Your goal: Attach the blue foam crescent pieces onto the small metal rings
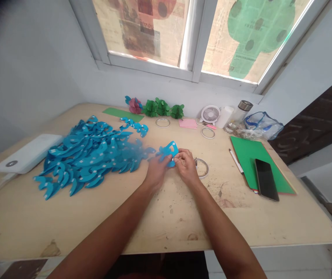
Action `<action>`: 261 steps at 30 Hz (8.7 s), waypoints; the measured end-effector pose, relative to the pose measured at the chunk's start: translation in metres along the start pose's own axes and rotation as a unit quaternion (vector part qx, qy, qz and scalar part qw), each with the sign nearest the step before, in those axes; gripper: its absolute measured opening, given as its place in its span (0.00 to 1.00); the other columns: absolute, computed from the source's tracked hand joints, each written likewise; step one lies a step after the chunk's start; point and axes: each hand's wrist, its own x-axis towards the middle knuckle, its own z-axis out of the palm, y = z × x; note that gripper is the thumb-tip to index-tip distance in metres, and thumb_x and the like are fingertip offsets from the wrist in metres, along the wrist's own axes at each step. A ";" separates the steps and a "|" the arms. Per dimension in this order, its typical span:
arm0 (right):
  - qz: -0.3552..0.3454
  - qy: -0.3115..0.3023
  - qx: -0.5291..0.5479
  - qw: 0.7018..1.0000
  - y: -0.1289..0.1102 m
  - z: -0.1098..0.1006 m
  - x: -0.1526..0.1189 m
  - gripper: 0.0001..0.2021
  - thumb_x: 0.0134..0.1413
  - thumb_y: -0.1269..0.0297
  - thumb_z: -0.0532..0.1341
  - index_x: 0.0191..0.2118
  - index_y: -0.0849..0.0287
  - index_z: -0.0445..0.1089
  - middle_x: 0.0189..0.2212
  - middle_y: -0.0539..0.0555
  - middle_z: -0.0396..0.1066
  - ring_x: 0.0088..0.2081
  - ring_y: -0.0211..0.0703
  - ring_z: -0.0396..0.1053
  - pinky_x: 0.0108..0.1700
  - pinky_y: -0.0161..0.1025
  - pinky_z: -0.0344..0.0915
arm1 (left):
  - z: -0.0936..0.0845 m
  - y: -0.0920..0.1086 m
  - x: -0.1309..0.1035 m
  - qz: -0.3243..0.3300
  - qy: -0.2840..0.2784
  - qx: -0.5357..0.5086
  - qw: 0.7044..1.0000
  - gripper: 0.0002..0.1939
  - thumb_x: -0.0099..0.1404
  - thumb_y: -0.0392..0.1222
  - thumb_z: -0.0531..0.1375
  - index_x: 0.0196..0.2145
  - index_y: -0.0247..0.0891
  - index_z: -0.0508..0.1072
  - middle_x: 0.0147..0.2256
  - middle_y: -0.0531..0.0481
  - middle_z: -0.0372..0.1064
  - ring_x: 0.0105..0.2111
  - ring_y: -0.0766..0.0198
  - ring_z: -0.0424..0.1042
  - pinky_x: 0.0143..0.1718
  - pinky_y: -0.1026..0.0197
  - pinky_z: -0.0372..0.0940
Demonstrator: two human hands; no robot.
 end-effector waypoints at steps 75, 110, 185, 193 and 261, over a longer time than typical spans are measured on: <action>0.176 0.046 0.142 0.973 0.003 0.002 0.001 0.07 0.45 0.61 0.60 0.27 0.58 0.71 0.25 0.50 0.72 0.28 0.40 0.68 0.34 0.37 0.63 | -0.001 -0.001 0.002 -0.034 -0.035 -0.024 0.999 0.13 0.42 0.41 0.68 0.26 0.31 0.73 0.24 0.50 0.70 0.23 0.68 0.68 0.28 0.63 0.67; 0.009 0.059 -0.083 0.995 -0.006 -0.001 -0.002 0.04 0.47 0.66 0.58 0.29 0.55 0.70 0.33 0.53 0.72 0.41 0.46 0.66 0.46 0.44 0.60 | -0.002 -0.008 0.005 0.003 -0.014 0.017 1.000 0.11 0.45 0.42 0.67 0.23 0.32 0.73 0.23 0.51 0.70 0.25 0.68 0.68 0.30 0.62 0.68; 0.140 0.093 0.119 0.979 0.004 0.010 -0.001 0.07 0.44 0.60 0.60 0.26 0.59 0.68 0.38 0.55 0.69 0.36 0.43 0.67 0.34 0.38 0.65 | 0.007 -0.001 -0.005 -0.055 -0.019 -0.125 0.990 0.13 0.42 0.40 0.70 0.25 0.32 0.74 0.24 0.52 0.70 0.26 0.68 0.68 0.36 0.60 0.67; 0.035 0.095 -0.038 0.994 -0.006 0.004 -0.001 0.05 0.47 0.64 0.58 0.25 0.57 0.68 0.35 0.54 0.70 0.42 0.45 0.65 0.48 0.44 0.59 | 0.007 -0.001 -0.005 -0.053 -0.021 -0.133 0.990 0.11 0.42 0.39 0.70 0.23 0.32 0.74 0.23 0.53 0.69 0.25 0.70 0.67 0.33 0.63 0.66; 0.191 0.089 0.217 0.953 0.001 0.018 -0.002 0.09 0.42 0.59 0.62 0.29 0.58 0.67 0.26 0.49 0.70 0.25 0.37 0.66 0.28 0.35 0.65 | 0.002 -0.007 -0.002 -0.113 -0.026 -0.217 0.969 0.11 0.43 0.30 0.68 0.26 0.33 0.72 0.27 0.53 0.71 0.30 0.69 0.71 0.41 0.60 0.66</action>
